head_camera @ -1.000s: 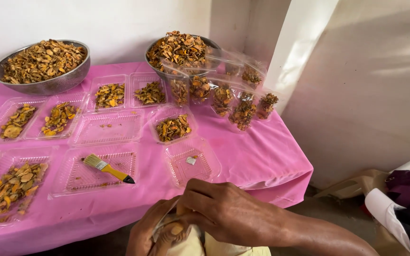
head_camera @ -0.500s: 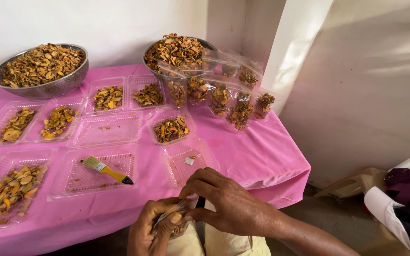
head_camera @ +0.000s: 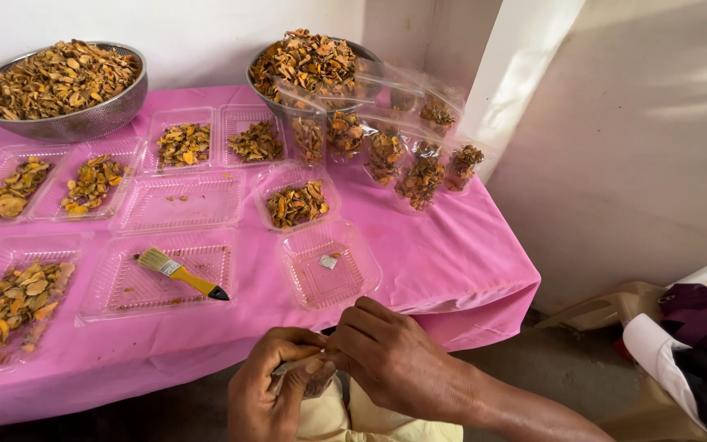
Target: Portioning dried tea leaves or herbs into plastic containers and bags on a table.
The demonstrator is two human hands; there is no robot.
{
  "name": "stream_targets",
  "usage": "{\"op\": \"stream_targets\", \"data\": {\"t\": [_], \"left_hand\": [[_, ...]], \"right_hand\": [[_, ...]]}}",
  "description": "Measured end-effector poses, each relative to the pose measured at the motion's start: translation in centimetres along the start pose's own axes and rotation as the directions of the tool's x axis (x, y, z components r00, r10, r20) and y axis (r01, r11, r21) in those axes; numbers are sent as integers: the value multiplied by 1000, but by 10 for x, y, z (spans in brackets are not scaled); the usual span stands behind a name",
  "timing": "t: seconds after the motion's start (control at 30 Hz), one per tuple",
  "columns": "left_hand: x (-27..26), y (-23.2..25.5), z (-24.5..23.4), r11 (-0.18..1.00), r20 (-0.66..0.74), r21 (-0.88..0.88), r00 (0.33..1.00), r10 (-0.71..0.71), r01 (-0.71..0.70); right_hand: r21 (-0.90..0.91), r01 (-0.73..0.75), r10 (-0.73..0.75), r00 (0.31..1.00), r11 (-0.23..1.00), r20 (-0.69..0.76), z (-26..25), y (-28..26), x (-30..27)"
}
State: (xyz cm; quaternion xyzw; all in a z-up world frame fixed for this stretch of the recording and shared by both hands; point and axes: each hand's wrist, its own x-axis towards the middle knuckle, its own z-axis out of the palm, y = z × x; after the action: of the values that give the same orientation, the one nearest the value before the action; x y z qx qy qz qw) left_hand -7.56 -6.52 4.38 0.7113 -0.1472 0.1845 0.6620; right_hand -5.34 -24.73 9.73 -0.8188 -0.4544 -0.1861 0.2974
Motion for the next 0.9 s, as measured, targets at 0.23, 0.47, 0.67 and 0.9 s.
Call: {"op": "stream_targets", "data": {"t": [0.23,0.47,0.67,0.9], "left_hand": [[1,-15,8,999,-139,43,990,-22,29],[4,-15,0,995,-26,47,996,84,-83],[8,-12,4,996,29,55,997,-77,76],[4,-25,-10,980,-270,-162,950,-154,113]], "right_hand": [[-154,-48,44,999,987,-31,20,12,-5],[210,-115,112,993,971,24,10,15,-5],[-103,-96,91,994,990,-52,28,16,-17],[297,-502,466,865,813,187,12,23,-15]]}}
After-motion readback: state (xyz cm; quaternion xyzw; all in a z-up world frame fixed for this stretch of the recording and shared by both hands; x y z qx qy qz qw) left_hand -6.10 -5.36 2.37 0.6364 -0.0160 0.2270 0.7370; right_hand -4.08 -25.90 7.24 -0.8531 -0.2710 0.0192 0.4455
